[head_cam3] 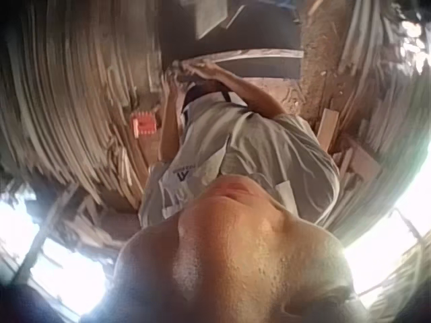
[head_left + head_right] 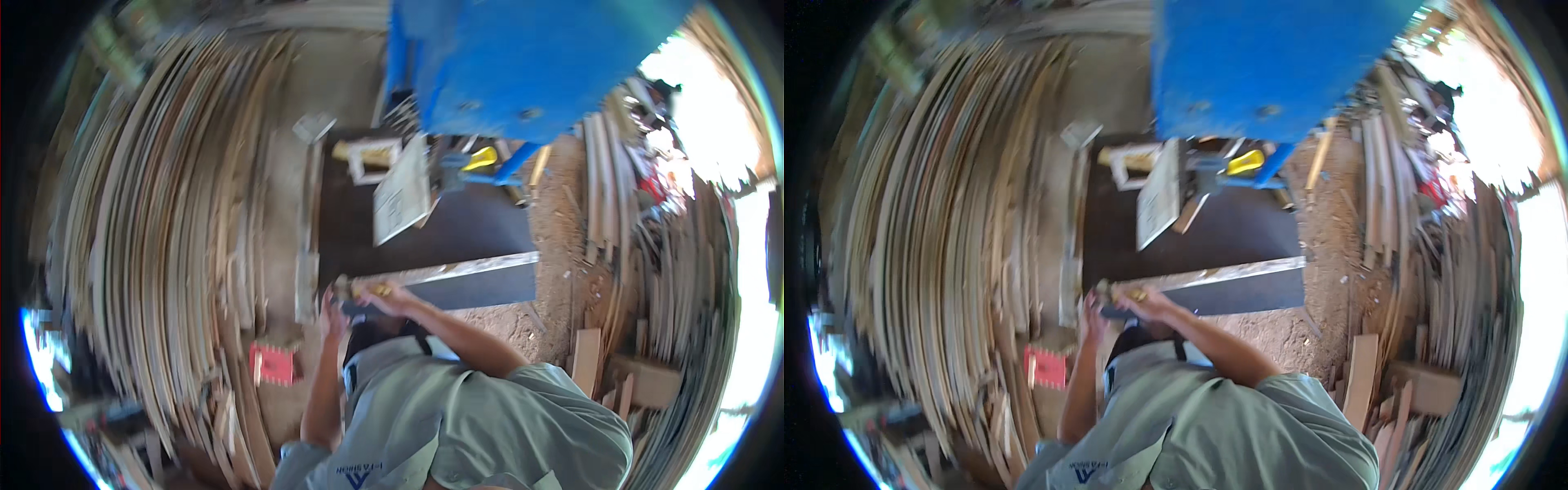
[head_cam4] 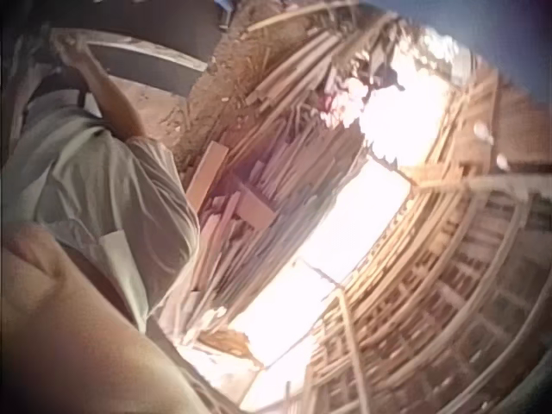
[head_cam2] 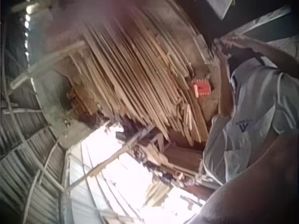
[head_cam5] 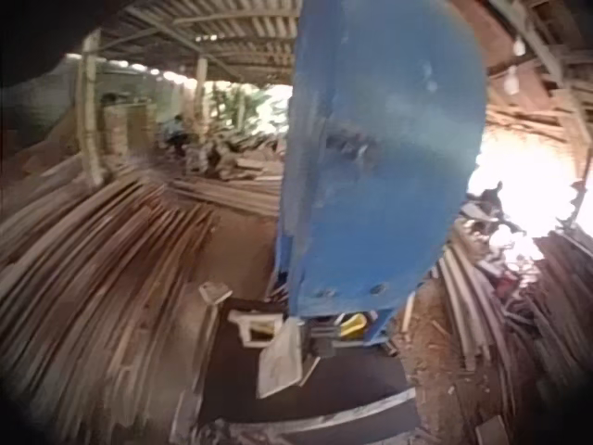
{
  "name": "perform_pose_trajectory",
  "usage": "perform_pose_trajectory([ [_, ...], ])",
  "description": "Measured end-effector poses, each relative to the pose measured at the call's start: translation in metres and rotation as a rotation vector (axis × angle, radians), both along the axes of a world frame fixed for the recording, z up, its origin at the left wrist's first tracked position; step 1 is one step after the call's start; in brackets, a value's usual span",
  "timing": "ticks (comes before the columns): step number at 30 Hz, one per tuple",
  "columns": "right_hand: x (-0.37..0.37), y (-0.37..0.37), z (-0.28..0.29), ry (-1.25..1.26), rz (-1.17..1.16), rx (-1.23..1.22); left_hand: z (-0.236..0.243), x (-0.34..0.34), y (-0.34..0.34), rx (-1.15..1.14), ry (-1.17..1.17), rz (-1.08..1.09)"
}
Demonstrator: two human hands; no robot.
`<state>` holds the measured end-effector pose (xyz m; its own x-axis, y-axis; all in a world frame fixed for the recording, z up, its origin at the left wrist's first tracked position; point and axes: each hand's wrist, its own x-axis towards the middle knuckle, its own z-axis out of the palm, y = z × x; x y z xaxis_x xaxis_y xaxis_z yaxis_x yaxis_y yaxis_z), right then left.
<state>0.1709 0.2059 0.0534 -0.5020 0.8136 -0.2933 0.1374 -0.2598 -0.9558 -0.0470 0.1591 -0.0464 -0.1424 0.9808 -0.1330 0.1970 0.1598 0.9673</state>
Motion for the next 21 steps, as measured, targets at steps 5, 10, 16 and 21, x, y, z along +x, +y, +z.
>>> perform_pose_trajectory([
  [5,-0.015,-0.019,0.010,-0.309,-0.262,0.490,0.048,-0.007,0.025,-0.334,-0.124,-0.117],
  [10,-0.013,-0.033,0.028,-0.201,-0.407,0.243,0.059,-0.023,0.051,-0.461,0.071,-0.294],
  [16,-0.004,-0.055,0.030,-0.482,-0.665,0.202,0.063,-0.030,0.076,-0.422,0.249,-0.565],
  [21,-0.015,-0.064,0.032,-0.060,-0.541,-0.194,0.054,-0.031,0.077,-0.421,0.304,-0.640],
])
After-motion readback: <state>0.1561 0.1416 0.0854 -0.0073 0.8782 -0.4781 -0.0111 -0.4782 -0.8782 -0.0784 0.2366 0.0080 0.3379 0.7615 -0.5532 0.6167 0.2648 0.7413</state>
